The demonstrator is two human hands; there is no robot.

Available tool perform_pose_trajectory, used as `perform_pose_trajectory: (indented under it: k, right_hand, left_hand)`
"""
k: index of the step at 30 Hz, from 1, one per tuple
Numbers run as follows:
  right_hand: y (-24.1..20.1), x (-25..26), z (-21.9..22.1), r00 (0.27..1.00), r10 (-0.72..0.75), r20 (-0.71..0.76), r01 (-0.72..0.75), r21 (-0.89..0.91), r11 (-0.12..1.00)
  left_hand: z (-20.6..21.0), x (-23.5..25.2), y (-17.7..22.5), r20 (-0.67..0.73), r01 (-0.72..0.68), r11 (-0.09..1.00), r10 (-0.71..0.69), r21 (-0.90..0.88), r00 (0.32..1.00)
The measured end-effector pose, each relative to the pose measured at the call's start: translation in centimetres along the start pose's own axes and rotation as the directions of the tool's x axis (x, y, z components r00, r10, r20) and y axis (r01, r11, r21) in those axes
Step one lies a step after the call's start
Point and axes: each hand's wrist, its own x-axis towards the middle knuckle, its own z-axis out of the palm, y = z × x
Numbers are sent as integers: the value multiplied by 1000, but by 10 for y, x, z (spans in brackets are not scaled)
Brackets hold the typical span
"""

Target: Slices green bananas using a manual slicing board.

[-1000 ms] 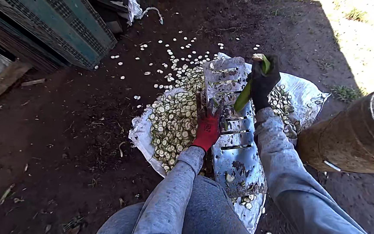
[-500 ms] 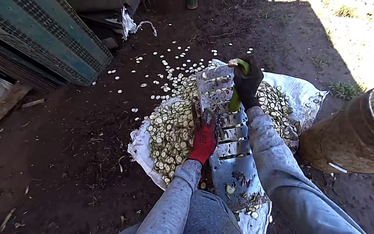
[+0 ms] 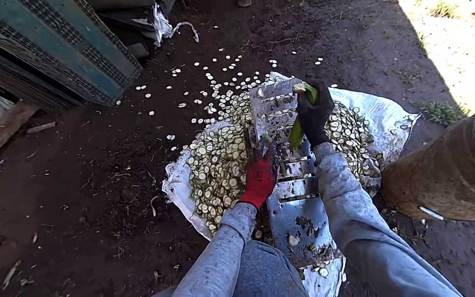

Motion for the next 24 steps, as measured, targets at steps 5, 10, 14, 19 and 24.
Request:
perform_pose_trajectory:
  k: [5, 10, 14, 19, 24]
  right_hand:
    - [-26, -61, -56, 1000, 1, 4, -2, 86, 996]
    - [-52, -155, -123, 997, -47, 60, 34, 202, 979]
    - [-12, -57, -34, 992, -126, 2, 125, 52, 991]
    - [-1, 8, 21, 992, -104, 78, 110, -74, 991]
    - [-41, -135, -100, 986, -120, 115, 108, 106, 988]
  left_hand:
    - [2, 0, -3, -63, -43, 999, 41, -25, 997]
    - [1, 1, 1, -95, -50, 997, 45, -51, 995]
    - [6, 1, -5, -75, -54, 998, 52, -23, 996]
    - [1, 4, -7, -53, -38, 999, 39, 10, 998]
    - [1, 2, 1, -34, -20, 1000, 21, 19, 999]
